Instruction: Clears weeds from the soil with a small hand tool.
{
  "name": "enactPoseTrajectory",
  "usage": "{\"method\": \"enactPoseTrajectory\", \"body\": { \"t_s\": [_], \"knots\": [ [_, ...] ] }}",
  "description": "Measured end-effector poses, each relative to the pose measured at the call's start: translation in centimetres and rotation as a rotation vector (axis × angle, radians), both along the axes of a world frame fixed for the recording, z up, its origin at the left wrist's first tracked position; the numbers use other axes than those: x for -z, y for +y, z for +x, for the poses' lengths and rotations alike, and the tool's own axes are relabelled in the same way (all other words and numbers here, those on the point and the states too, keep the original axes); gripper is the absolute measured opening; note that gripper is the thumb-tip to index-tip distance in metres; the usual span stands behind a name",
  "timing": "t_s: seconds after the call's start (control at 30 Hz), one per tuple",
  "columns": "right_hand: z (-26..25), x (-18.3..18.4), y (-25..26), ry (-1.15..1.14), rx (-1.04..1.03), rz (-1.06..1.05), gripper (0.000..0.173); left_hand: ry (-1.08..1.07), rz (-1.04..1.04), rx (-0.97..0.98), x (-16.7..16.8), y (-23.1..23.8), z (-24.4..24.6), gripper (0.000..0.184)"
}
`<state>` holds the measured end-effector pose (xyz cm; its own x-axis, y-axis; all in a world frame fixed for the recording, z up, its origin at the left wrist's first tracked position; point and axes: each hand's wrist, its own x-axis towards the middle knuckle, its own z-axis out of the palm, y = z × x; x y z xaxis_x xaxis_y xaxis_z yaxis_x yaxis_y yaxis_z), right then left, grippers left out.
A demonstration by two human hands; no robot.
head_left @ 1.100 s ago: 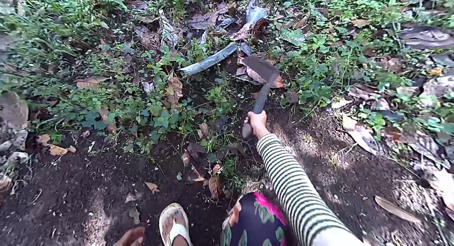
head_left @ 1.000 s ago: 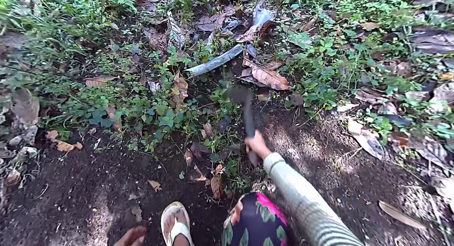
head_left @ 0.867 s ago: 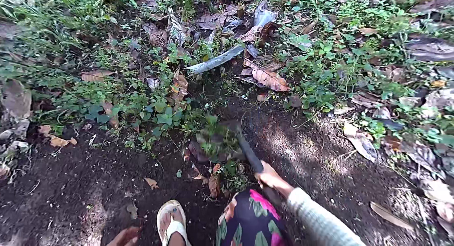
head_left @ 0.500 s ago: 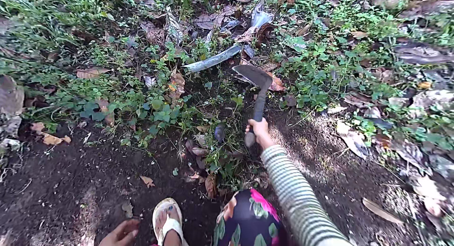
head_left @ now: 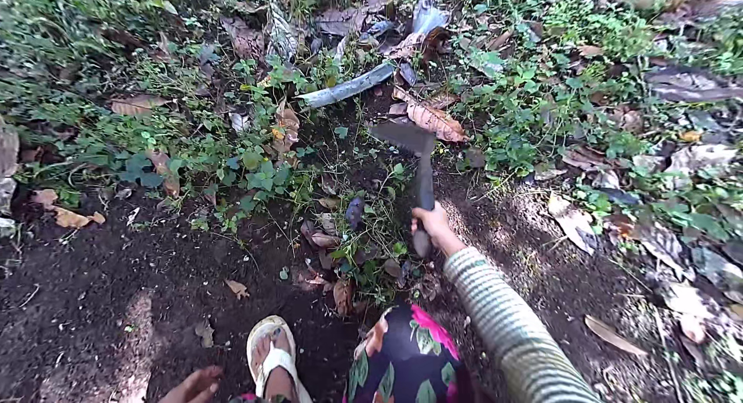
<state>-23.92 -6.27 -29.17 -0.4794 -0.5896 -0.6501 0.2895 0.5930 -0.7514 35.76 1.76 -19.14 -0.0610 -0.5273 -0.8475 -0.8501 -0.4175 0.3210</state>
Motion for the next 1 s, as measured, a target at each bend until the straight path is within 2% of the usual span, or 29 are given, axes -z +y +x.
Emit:
{"method": "enactPoseTrajectory", "body": {
  "t_s": [0.07,0.1,0.2,0.27,0.33,0.4,0.5,0.57,0.63,0.67,0.7,0.77,0.8,0.87,0.93,1.0],
  "knots": [
    [2.0,2.1,-1.9,-0.007,0.038,-0.049,0.053,-0.013,0.002,0.007,0.2,0.0,0.0,0.04],
    [3.3,3.4,-0.9,0.013,-0.047,-0.022,0.058,-0.019,-0.001,0.011,0.3,0.0,-0.1,0.04],
    [7.2,5.2,8.5,0.081,-0.474,0.178,0.067,-0.025,-0.002,0.017,-0.4,-0.3,-0.6,0.04],
    [7.1,4.0,14.0,0.125,-0.615,0.282,0.064,-0.02,-0.004,0.001,-0.7,-0.3,-0.6,0.04],
    [4.8,2.4,17.4,0.162,-0.68,0.296,0.06,-0.034,0.003,-0.012,-0.9,-0.3,-0.8,0.04],
    [2.0,0.5,17.5,0.145,-0.621,0.237,0.057,-0.038,0.01,-0.004,-0.6,-0.7,-0.9,0.04],
    [-0.4,-1.8,12.4,0.079,-0.349,0.123,0.052,-0.038,0.002,0.044,0.5,-1.0,-0.5,0.04],
    [-0.4,-1.3,7.7,-0.017,-0.085,0.0,0.042,-0.041,-0.008,0.061,1.2,-1.4,-0.4,0.039],
    [1.0,1.5,5.6,-0.082,0.088,-0.054,0.045,-0.051,-0.001,0.063,1.2,-1.6,-0.4,0.038],
    [2.3,3.2,6.7,-0.065,0.056,-0.026,0.053,-0.051,-0.002,0.064,1.1,-1.5,-0.6,0.039],
    [3.9,4.4,9.4,-0.003,-0.067,0.057,0.061,-0.049,-0.003,0.066,0.9,-1.5,-0.7,0.039],
    [6.8,5.4,16.5,0.128,-0.424,0.23,0.067,-0.031,-0.007,0.056,0.7,-1.6,-0.7,0.041],
    [7.8,5.6,20.1,0.159,-0.535,0.249,0.062,-0.023,-0.006,0.049,0.7,-1.6,-0.6,0.042],
    [8.1,4.6,25.3,0.183,-0.608,0.203,0.05,-0.027,0.004,0.044,0.7,-1.4,-0.3,0.042],
    [6.1,1.4,24.9,0.231,-0.618,0.228,0.051,-0.03,0.005,0.049,0.7,-1.8,-0.7,0.042],
    [4.0,-0.6,21.9,0.182,-0.535,0.268,0.057,-0.038,-0.017,0.061,1.0,-2.1,-0.7,0.041]
  ]
}}
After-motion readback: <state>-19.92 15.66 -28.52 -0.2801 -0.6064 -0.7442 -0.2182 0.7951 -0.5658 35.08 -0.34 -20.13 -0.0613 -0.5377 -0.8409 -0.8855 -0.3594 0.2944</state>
